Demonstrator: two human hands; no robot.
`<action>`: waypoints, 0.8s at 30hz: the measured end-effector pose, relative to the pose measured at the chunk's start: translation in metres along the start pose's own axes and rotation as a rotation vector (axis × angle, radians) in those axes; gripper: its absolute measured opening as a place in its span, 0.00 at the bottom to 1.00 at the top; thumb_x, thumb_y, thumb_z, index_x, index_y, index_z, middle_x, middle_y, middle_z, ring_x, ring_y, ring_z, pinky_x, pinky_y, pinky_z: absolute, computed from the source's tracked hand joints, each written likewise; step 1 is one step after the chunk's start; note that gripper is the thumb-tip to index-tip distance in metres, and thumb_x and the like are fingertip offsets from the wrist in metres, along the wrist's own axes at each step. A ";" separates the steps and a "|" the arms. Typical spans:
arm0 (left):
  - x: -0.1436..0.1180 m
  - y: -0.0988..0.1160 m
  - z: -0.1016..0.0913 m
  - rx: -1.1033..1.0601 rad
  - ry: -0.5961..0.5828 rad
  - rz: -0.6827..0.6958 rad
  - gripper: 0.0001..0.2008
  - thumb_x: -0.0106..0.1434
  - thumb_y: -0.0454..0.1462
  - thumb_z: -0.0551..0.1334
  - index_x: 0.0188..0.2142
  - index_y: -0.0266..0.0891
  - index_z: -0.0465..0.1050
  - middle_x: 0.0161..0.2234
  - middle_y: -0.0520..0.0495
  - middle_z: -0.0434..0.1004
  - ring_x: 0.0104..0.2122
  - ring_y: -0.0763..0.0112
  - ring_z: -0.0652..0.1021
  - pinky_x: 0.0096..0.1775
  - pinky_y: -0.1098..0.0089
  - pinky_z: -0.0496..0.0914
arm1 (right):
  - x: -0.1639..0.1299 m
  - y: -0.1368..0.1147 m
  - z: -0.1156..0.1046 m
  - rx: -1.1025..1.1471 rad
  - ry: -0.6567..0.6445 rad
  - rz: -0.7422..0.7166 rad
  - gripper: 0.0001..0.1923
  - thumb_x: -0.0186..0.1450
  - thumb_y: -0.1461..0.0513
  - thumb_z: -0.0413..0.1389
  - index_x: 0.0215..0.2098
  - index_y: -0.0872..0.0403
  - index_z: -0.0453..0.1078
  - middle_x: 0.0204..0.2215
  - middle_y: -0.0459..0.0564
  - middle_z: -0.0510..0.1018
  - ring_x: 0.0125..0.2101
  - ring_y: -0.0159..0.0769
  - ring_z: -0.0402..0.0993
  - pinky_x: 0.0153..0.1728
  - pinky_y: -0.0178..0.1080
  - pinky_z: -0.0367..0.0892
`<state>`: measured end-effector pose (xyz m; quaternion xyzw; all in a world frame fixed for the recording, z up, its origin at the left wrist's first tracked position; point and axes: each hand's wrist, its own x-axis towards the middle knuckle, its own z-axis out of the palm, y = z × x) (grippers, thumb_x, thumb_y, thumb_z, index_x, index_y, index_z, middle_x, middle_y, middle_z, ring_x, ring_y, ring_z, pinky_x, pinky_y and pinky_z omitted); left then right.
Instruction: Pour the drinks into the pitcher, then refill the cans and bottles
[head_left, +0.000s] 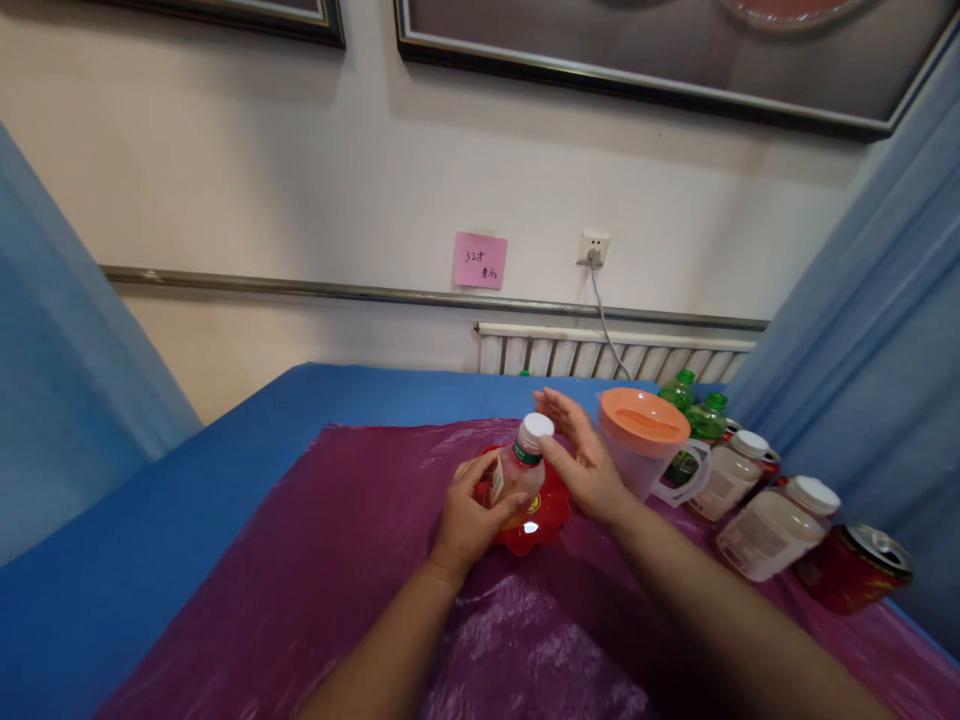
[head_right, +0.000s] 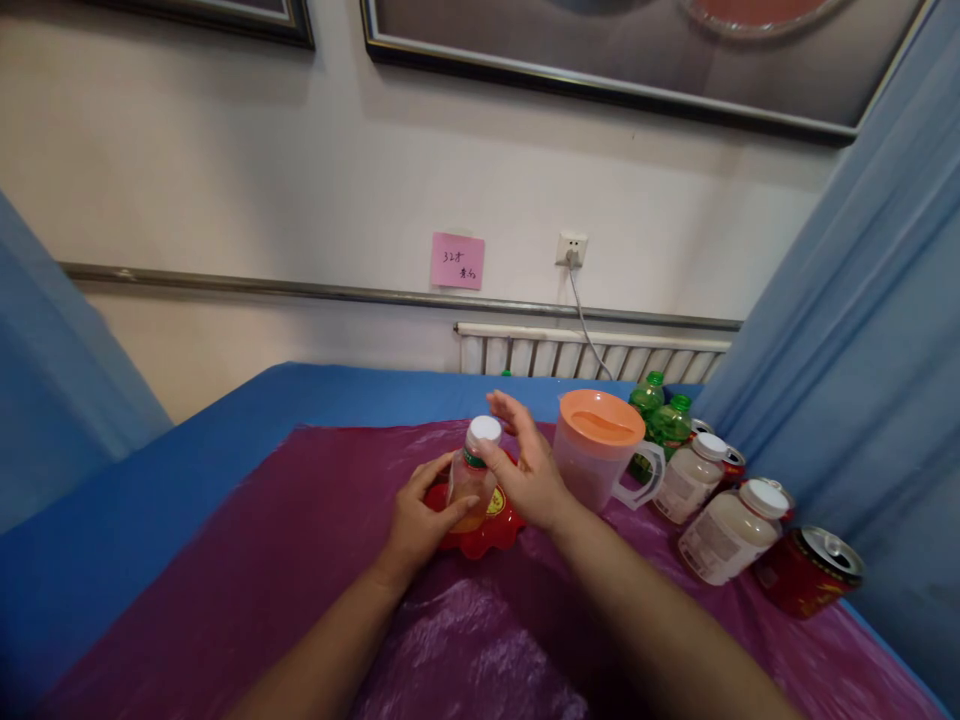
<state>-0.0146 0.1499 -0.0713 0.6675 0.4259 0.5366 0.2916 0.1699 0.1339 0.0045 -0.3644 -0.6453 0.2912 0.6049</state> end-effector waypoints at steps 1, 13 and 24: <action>0.000 0.000 0.000 0.003 -0.004 0.001 0.29 0.51 0.41 0.76 0.53 0.46 0.77 0.50 0.43 0.79 0.50 0.55 0.78 0.55 0.52 0.71 | -0.001 0.000 0.001 0.060 -0.021 -0.006 0.26 0.69 0.55 0.58 0.63 0.47 0.62 0.60 0.56 0.74 0.59 0.43 0.70 0.60 0.53 0.65; -0.003 0.007 0.000 0.029 -0.046 0.039 0.26 0.53 0.39 0.74 0.52 0.45 0.76 0.48 0.45 0.79 0.48 0.58 0.79 0.53 0.56 0.72 | -0.002 -0.001 0.019 0.100 0.260 -0.015 0.11 0.64 0.61 0.62 0.41 0.49 0.66 0.44 0.49 0.81 0.46 0.38 0.78 0.50 0.46 0.70; -0.001 0.003 0.000 0.067 -0.015 0.090 0.27 0.54 0.47 0.74 0.53 0.45 0.76 0.48 0.44 0.79 0.48 0.56 0.79 0.53 0.54 0.73 | -0.002 -0.004 0.028 0.047 0.286 0.011 0.16 0.61 0.58 0.65 0.44 0.49 0.66 0.44 0.50 0.79 0.45 0.39 0.77 0.51 0.47 0.70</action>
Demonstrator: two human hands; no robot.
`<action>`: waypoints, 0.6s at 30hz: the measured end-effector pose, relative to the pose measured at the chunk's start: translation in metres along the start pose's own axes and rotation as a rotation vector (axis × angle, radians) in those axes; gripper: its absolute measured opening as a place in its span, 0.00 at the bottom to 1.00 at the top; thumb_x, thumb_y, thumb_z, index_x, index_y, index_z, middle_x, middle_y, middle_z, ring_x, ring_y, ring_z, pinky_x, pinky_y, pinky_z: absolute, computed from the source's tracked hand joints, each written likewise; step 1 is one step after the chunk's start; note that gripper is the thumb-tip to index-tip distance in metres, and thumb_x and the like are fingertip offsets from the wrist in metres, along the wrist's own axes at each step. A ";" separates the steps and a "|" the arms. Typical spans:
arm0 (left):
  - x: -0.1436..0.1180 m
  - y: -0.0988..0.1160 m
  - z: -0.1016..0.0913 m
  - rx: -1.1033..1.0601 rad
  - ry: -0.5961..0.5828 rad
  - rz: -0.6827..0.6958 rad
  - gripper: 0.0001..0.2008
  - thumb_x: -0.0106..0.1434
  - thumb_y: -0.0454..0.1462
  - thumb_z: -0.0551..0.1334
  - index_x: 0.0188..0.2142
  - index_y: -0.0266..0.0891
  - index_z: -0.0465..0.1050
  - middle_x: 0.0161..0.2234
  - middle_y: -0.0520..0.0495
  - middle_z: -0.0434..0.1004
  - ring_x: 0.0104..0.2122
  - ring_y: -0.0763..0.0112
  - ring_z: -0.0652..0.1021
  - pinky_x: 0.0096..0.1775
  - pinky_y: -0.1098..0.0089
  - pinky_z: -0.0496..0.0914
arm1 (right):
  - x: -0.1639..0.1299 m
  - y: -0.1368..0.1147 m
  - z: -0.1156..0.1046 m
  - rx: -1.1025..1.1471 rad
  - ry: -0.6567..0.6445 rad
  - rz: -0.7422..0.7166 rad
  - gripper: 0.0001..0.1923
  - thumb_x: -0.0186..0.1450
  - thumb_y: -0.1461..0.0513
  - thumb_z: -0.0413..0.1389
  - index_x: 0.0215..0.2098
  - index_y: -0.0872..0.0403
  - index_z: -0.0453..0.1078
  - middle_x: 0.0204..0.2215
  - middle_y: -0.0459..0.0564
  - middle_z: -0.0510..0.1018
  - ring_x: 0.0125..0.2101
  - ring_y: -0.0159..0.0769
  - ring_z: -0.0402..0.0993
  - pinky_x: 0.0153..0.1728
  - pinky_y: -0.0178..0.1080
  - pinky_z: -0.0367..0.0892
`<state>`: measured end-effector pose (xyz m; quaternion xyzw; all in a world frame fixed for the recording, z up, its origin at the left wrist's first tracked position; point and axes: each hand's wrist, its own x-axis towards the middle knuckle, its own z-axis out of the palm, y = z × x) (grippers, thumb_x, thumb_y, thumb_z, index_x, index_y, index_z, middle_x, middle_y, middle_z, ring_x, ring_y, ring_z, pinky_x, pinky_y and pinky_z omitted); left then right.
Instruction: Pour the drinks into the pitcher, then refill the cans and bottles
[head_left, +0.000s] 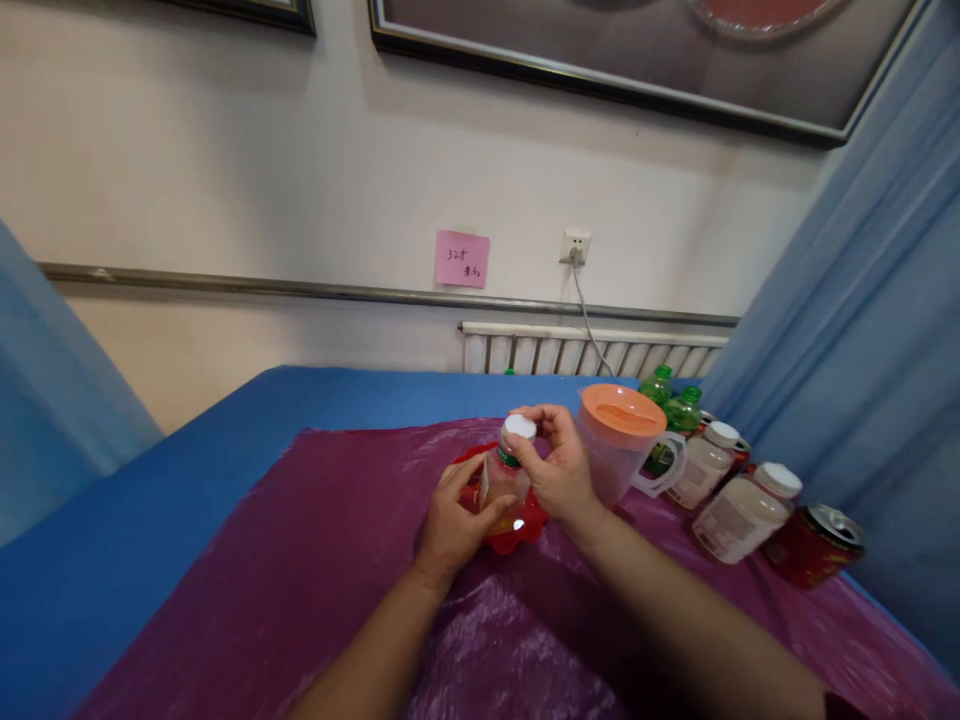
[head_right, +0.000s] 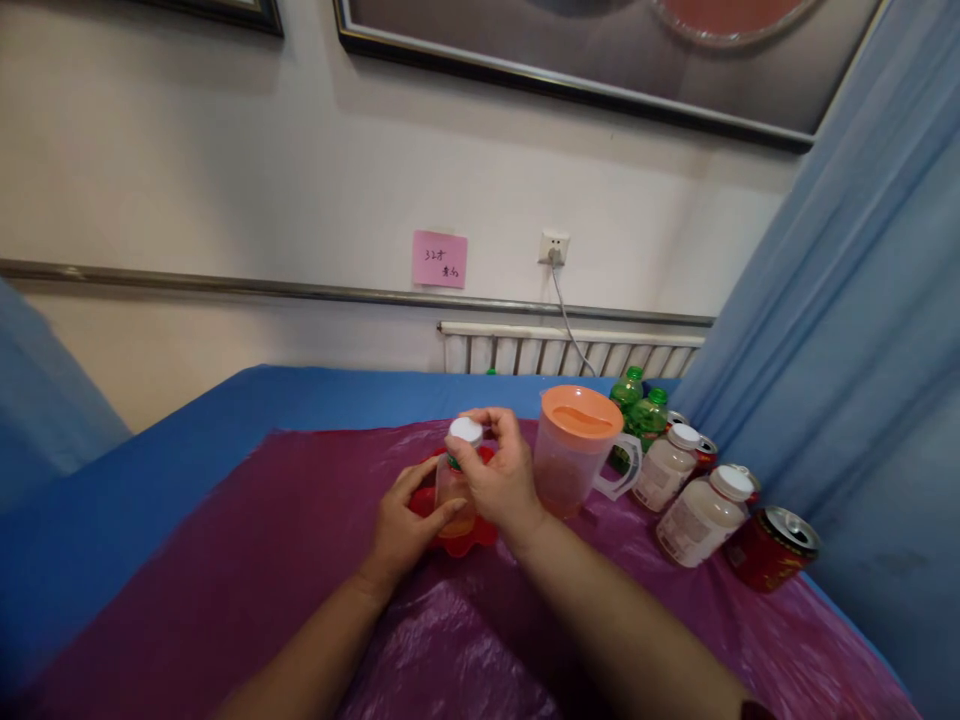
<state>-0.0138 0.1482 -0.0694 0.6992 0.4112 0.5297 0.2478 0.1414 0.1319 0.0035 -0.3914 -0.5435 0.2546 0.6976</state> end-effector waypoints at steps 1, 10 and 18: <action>0.001 0.000 0.000 0.000 0.019 0.005 0.28 0.54 0.49 0.74 0.52 0.44 0.76 0.48 0.43 0.80 0.48 0.56 0.79 0.53 0.53 0.74 | -0.001 -0.002 0.000 -0.012 -0.008 0.007 0.20 0.60 0.58 0.66 0.47 0.50 0.66 0.45 0.51 0.79 0.45 0.40 0.77 0.51 0.47 0.70; 0.000 0.006 0.002 -0.048 -0.033 0.104 0.28 0.57 0.49 0.72 0.56 0.45 0.75 0.51 0.42 0.80 0.51 0.53 0.79 0.57 0.52 0.72 | -0.031 0.003 -0.007 -0.058 -0.187 0.190 0.19 0.59 0.57 0.65 0.46 0.51 0.69 0.39 0.47 0.80 0.39 0.39 0.78 0.44 0.43 0.74; -0.003 0.018 0.001 -0.127 -0.149 0.082 0.31 0.61 0.50 0.67 0.61 0.44 0.71 0.57 0.39 0.77 0.53 0.52 0.78 0.55 0.54 0.73 | -0.056 -0.036 -0.063 -0.089 0.025 0.069 0.16 0.61 0.53 0.65 0.43 0.51 0.72 0.39 0.50 0.81 0.39 0.41 0.78 0.44 0.44 0.75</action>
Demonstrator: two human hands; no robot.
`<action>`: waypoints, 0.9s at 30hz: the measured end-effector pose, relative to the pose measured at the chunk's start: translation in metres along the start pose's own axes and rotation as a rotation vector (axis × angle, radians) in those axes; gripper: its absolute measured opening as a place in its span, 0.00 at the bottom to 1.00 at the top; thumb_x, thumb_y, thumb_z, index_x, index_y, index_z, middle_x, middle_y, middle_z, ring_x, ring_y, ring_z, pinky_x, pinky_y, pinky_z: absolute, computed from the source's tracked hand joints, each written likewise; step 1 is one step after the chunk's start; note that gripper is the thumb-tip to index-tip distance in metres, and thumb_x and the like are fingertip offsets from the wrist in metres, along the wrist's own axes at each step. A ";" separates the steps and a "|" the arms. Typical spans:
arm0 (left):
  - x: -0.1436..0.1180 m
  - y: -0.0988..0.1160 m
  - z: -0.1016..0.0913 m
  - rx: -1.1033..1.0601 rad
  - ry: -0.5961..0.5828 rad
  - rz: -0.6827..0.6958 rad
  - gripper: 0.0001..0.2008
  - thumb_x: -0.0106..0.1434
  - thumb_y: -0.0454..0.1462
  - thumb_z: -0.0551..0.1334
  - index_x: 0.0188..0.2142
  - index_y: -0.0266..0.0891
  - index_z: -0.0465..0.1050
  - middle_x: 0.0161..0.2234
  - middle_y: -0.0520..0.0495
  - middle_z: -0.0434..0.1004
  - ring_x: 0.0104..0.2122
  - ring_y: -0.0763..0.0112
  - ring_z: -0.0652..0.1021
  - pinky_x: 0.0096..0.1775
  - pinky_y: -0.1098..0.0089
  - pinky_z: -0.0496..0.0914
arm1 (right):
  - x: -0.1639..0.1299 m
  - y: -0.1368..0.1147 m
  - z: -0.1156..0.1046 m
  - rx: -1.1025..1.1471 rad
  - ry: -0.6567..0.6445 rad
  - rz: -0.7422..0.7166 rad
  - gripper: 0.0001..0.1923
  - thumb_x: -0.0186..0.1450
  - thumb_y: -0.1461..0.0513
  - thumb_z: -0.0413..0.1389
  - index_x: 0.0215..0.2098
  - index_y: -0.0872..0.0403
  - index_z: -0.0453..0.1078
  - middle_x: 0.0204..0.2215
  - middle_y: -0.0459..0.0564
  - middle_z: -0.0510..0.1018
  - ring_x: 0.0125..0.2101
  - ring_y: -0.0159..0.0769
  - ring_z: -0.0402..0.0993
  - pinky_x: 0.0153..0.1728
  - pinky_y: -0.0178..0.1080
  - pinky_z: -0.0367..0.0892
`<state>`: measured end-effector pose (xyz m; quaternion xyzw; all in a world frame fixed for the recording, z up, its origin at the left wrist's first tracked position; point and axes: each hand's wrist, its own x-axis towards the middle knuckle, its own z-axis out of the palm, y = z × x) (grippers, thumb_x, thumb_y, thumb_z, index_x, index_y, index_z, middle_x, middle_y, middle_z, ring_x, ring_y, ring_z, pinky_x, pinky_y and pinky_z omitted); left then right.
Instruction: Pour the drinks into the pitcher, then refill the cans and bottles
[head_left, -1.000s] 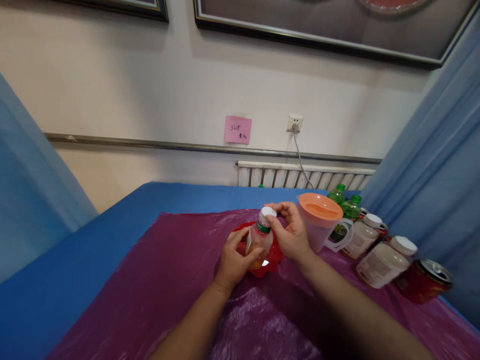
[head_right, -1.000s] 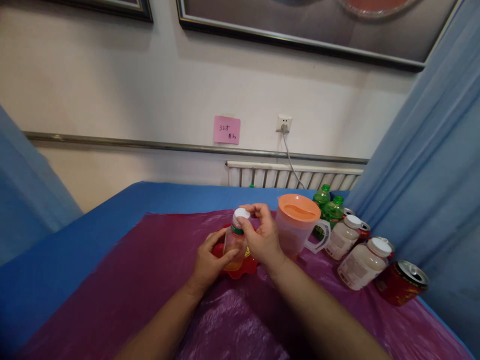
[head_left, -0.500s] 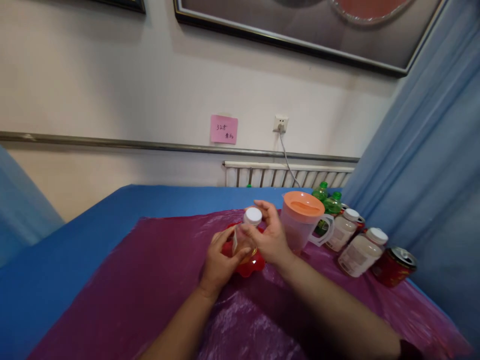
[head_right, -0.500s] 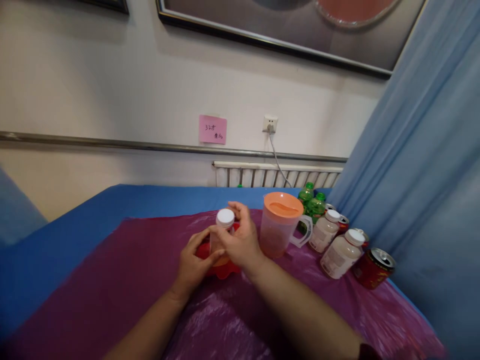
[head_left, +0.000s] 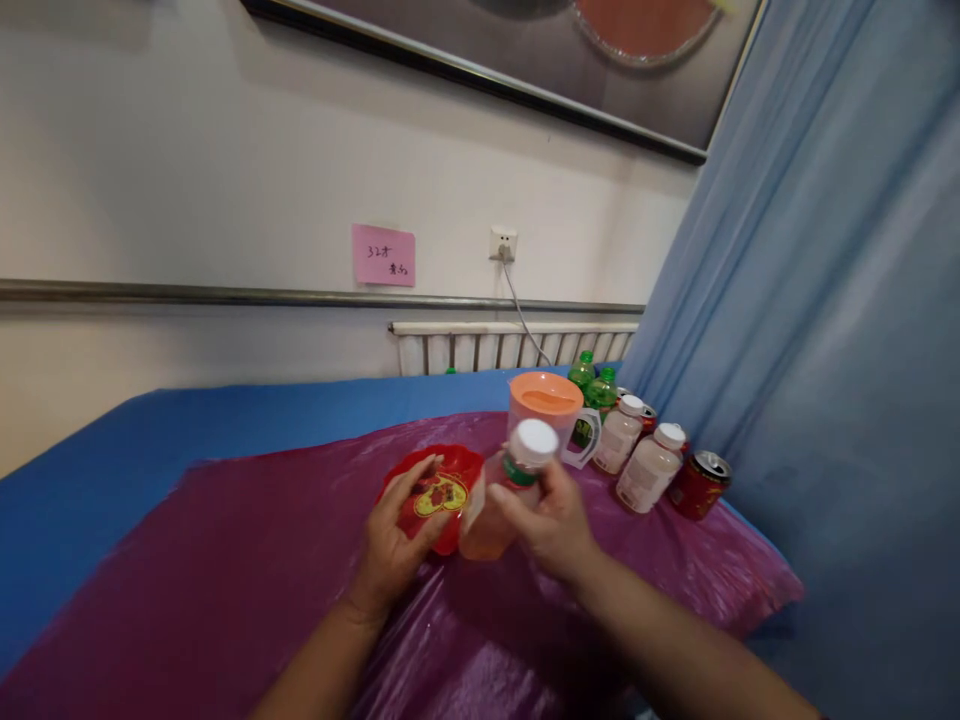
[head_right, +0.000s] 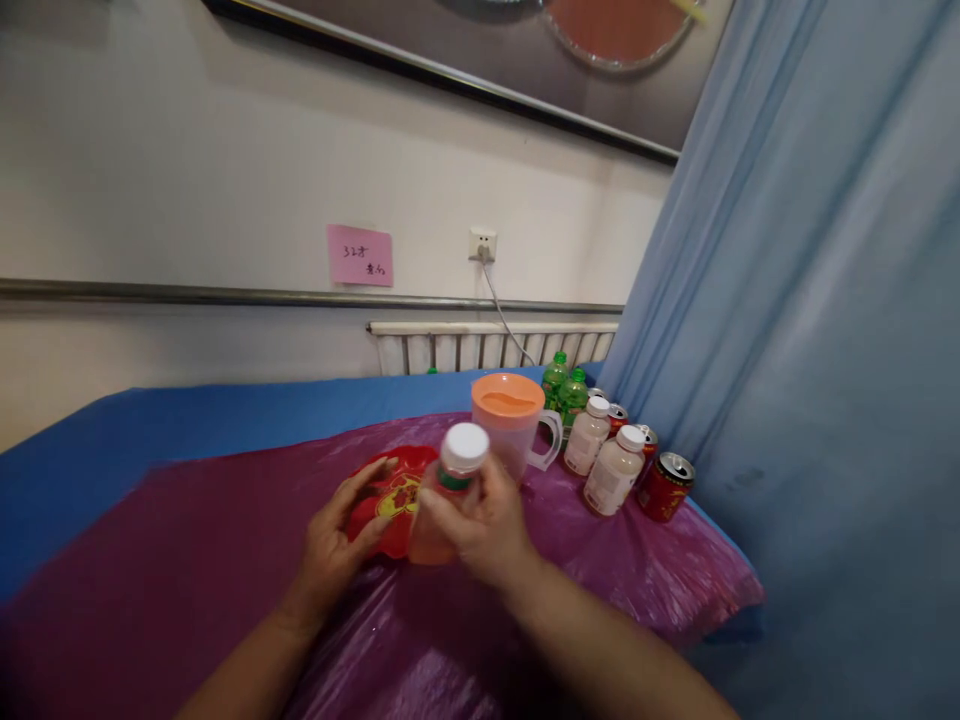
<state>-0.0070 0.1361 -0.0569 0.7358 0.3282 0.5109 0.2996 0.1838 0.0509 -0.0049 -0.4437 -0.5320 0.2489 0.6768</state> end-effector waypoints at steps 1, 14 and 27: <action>0.000 0.000 0.000 -0.002 0.029 -0.021 0.29 0.62 0.50 0.66 0.60 0.43 0.71 0.57 0.38 0.77 0.53 0.53 0.79 0.55 0.54 0.73 | -0.005 -0.007 -0.016 -0.036 0.048 -0.003 0.17 0.61 0.52 0.66 0.44 0.51 0.73 0.40 0.51 0.82 0.40 0.42 0.79 0.45 0.45 0.74; 0.013 -0.009 0.008 0.002 0.251 -0.124 0.25 0.60 0.49 0.67 0.53 0.41 0.75 0.51 0.40 0.82 0.49 0.54 0.81 0.57 0.51 0.73 | -0.029 0.009 -0.226 -0.937 0.662 0.178 0.30 0.55 0.36 0.59 0.37 0.52 0.70 0.29 0.52 0.79 0.28 0.43 0.73 0.31 0.43 0.66; 0.019 -0.004 0.004 -0.038 0.324 -0.116 0.23 0.60 0.46 0.67 0.52 0.39 0.76 0.50 0.39 0.82 0.48 0.56 0.82 0.56 0.52 0.74 | -0.018 0.052 -0.246 -1.052 0.680 0.203 0.38 0.54 0.33 0.56 0.42 0.56 0.69 0.33 0.60 0.79 0.34 0.51 0.74 0.35 0.49 0.68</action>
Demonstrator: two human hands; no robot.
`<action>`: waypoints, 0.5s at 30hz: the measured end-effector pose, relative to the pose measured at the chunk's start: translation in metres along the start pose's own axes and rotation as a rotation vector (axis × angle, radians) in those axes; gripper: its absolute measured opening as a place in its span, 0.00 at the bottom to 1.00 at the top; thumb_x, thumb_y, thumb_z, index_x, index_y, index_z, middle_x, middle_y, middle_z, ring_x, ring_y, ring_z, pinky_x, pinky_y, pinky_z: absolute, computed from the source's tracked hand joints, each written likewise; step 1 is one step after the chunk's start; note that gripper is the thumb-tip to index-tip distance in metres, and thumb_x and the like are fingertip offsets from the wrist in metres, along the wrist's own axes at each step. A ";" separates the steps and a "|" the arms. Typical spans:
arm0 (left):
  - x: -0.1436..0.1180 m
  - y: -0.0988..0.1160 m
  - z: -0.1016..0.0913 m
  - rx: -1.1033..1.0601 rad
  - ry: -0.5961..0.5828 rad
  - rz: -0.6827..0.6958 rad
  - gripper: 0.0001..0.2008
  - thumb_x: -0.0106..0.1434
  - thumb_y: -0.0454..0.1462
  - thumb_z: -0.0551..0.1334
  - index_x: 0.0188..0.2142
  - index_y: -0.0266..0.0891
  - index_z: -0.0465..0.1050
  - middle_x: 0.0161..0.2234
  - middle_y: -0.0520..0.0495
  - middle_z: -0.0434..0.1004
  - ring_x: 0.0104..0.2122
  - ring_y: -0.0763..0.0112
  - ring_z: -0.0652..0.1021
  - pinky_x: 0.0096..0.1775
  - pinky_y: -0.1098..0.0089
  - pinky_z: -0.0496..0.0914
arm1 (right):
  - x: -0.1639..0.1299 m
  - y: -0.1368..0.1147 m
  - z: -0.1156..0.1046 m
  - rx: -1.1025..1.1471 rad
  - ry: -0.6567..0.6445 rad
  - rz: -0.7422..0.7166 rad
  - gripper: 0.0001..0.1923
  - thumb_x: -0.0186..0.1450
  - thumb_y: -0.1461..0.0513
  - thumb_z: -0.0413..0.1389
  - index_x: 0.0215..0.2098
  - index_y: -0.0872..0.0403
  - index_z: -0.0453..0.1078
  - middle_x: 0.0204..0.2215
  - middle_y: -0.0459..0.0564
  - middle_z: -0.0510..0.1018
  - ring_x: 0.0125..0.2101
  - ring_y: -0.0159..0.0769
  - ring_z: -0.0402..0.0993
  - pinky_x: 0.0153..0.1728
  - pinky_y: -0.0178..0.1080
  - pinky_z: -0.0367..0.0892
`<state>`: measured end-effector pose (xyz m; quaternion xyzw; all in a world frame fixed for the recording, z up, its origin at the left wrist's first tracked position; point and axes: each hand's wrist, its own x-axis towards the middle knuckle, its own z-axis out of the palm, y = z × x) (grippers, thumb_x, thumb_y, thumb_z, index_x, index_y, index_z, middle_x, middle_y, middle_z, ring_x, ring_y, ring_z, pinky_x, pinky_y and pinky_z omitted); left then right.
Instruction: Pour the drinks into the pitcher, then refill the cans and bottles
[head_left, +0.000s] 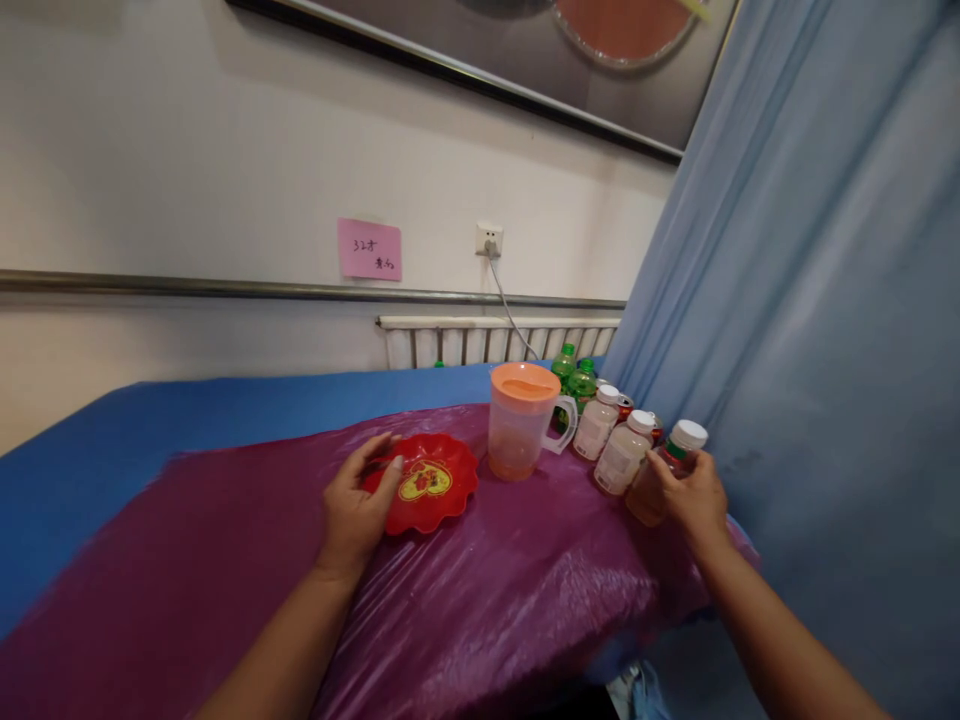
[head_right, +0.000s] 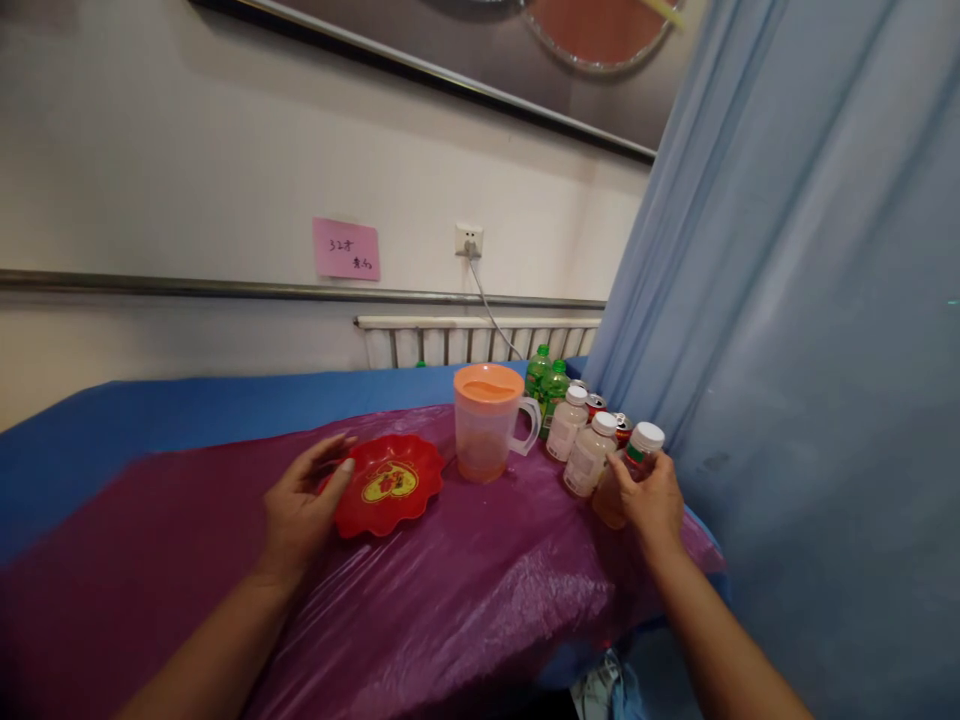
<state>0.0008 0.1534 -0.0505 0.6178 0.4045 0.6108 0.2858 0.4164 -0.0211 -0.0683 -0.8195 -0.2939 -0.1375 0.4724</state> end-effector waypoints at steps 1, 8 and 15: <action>0.000 0.000 -0.001 -0.004 0.003 -0.001 0.23 0.60 0.46 0.67 0.52 0.38 0.76 0.50 0.39 0.82 0.48 0.57 0.82 0.55 0.52 0.74 | -0.003 -0.002 -0.003 -0.001 0.008 -0.016 0.39 0.54 0.33 0.56 0.45 0.58 0.69 0.37 0.64 0.79 0.39 0.54 0.74 0.39 0.52 0.69; 0.003 -0.002 -0.006 -0.071 0.091 -0.024 0.23 0.60 0.46 0.67 0.51 0.37 0.76 0.48 0.39 0.83 0.46 0.59 0.82 0.52 0.57 0.76 | -0.105 -0.057 -0.021 0.262 -0.122 -0.588 0.25 0.70 0.56 0.53 0.64 0.49 0.63 0.59 0.60 0.72 0.60 0.54 0.67 0.59 0.62 0.61; 0.010 0.012 -0.011 -0.147 0.163 -0.060 0.23 0.57 0.45 0.68 0.50 0.37 0.76 0.47 0.39 0.83 0.46 0.61 0.83 0.52 0.59 0.75 | -0.225 -0.159 0.008 0.367 -1.265 -1.124 0.32 0.71 0.46 0.52 0.70 0.44 0.56 0.69 0.52 0.64 0.66 0.49 0.60 0.64 0.54 0.61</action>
